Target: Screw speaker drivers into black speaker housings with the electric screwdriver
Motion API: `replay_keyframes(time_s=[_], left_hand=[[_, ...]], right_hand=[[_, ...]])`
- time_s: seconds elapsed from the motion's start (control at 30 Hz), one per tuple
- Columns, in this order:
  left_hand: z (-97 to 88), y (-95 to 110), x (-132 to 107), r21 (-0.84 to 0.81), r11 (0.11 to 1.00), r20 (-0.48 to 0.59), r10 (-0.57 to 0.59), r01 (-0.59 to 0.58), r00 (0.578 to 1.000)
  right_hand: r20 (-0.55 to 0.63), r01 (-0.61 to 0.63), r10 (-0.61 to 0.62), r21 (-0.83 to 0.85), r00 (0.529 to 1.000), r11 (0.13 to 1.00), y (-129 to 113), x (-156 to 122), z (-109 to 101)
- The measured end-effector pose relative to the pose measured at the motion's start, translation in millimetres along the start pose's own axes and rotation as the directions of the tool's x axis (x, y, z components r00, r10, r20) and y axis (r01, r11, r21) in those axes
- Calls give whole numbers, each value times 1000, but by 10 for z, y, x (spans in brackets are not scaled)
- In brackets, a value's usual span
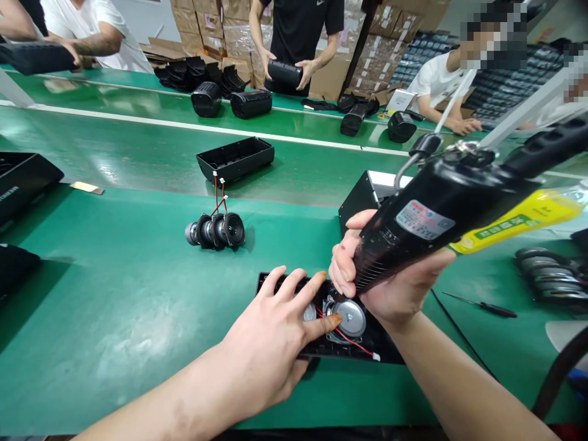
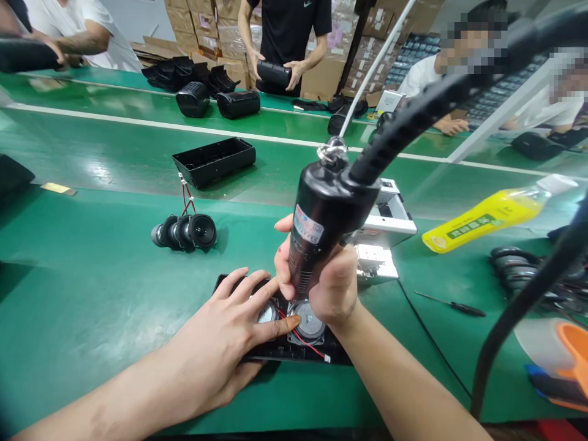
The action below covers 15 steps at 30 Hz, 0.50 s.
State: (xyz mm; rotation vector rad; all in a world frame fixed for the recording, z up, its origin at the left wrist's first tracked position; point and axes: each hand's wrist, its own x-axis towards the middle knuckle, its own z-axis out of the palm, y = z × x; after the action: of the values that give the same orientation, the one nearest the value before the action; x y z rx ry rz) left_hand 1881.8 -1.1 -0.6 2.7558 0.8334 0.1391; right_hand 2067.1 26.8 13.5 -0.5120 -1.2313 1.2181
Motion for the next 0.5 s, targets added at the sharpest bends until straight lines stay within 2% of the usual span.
replay_keyframes(time_s=[0.17, 0.3, 0.4, 0.5], left_hand=[[-58, 20, -39, -43, 999, 15, -24, 24, 1000], [-73, -10, -41, -18, 998, -51, -59, 58, 997], [-38, -65, -4, 99, 991, -174, -76, 95, 982], [-9, -85, 18, 202, 975, -288, -32, 93, 957]], right_hand=[[-64, 46, -47, -14, 997, 999, -30, 31, 13], [-205, 140, -149, -57, 967, 989, -370, 64, -61], [-293, 202, -251, -185, 923, 962, -742, 70, -193], [-380, 293, -415, -340, 827, 894, -994, 101, -350]])
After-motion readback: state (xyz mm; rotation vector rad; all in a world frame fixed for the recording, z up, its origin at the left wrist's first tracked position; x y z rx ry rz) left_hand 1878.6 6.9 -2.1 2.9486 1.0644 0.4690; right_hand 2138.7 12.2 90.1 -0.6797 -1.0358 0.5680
